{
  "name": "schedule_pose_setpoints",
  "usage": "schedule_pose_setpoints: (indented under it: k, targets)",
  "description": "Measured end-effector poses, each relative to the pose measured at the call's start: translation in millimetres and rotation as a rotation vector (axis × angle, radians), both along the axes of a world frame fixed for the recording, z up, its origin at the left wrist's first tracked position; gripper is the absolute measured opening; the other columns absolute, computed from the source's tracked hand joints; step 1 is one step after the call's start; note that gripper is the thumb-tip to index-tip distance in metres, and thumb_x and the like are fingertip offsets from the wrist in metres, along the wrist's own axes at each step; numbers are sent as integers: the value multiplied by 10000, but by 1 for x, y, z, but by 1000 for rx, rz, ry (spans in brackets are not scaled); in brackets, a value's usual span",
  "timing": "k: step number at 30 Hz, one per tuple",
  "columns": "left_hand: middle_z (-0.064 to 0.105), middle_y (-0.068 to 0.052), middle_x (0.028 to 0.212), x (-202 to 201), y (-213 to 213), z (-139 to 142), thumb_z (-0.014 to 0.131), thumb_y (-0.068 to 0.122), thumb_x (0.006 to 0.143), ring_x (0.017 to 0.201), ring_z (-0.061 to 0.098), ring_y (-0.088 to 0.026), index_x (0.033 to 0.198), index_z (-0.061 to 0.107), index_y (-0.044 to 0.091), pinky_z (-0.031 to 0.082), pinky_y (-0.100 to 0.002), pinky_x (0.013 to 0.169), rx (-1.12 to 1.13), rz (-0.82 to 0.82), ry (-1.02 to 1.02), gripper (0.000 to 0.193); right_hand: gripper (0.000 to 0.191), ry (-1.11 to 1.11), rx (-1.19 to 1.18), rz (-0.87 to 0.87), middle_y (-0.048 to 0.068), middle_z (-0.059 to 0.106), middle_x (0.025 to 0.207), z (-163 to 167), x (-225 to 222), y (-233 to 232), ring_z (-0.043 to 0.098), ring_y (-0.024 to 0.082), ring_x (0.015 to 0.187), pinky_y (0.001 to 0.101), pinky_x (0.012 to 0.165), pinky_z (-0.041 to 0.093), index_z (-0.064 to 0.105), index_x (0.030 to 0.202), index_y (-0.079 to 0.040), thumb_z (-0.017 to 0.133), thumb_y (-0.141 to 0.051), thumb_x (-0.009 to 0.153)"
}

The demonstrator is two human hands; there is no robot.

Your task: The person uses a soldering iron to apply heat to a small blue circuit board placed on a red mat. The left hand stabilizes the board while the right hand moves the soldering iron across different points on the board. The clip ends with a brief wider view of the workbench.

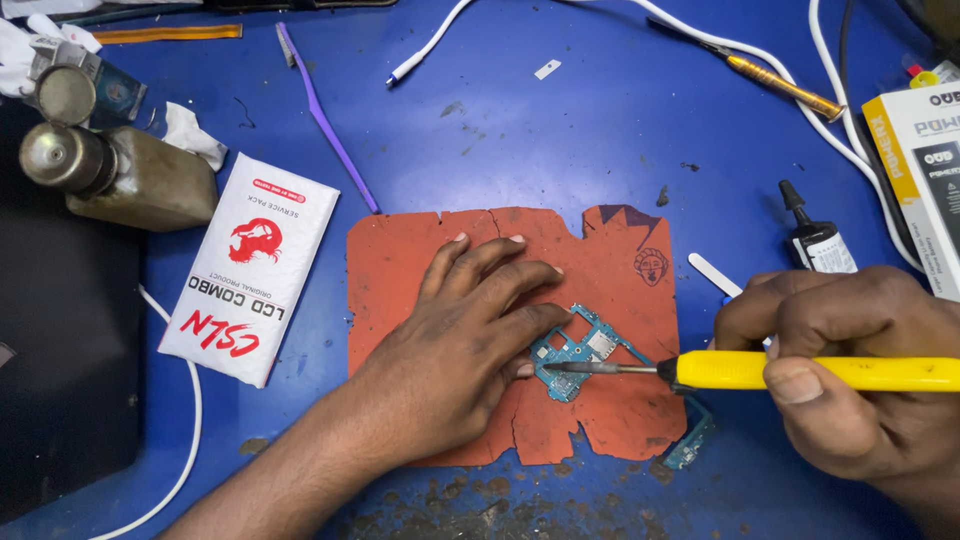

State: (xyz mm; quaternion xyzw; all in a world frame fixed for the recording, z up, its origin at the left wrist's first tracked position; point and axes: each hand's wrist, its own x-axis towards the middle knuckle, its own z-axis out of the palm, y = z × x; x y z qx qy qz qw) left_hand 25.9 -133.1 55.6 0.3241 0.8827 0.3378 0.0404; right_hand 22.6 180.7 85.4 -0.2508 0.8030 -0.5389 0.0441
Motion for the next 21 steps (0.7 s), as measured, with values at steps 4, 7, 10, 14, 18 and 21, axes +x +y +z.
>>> schedule_pose_setpoints:
  k: [4, 7, 10, 14, 18, 21]
  targets:
    - [538, -100, 1416, -1, -1, 0, 742, 147, 824, 1438, 373, -364, 1233, 677, 113, 224, -609, 1192, 0, -2, 2, 416, 214, 19, 5, 14, 186, 679, 859, 1, 1, -3, 602, 148, 672, 295, 581, 525, 461, 1038, -61, 590, -219, 976]
    - [537, -98, 1418, -1, -1, -2, 742, 147, 822, 1440, 373, -362, 1234, 676, 113, 227, -606, 1194, -3, 1, -3, 419, 227, -5, -20, 7, 197, 683, 871, 1, 0, -4, 570, 147, 662, 309, 594, 500, 469, 1043, -61, 604, -226, 966]
    - [539, -98, 1417, -1, 0, -2, 740, 144, 823, 1440, 373, -362, 1232, 678, 112, 224, -606, 1195, -3, 0, -4, 415, 217, -17, -11, 18, 202, 679, 873, 1, 0, -2, 599, 164, 675, 307, 577, 519, 469, 1040, -63, 601, -219, 967]
    - [537, -102, 1421, -1, 1, -2, 737, 145, 826, 1440, 371, -364, 1233, 679, 109, 224, -605, 1192, -4, 2, -3, 412, 160, -39, 25, 33, 203, 685, 885, 0, -1, 1, 568, 188, 717, 343, 640, 473, 504, 971, -89, 617, -202, 957]
    - [536, -102, 1422, -2, 1, 2, 737, 146, 822, 1439, 371, -364, 1232, 678, 107, 224, -604, 1192, -9, 1, -4, 416, 232, -1, -51, 27, 185, 684, 864, 2, -2, 2, 606, 142, 659, 285, 570, 543, 459, 1027, -34, 592, -213, 962]
    - [534, -103, 1426, -2, 2, 4, 740, 149, 824, 1444, 369, -363, 1238, 675, 104, 225, -603, 1195, -9, 1, -8, 422, 180, 54, 46, 23, 178, 680, 838, 6, -3, 2, 641, 168, 690, 305, 585, 521, 481, 967, -46, 589, -190, 966]
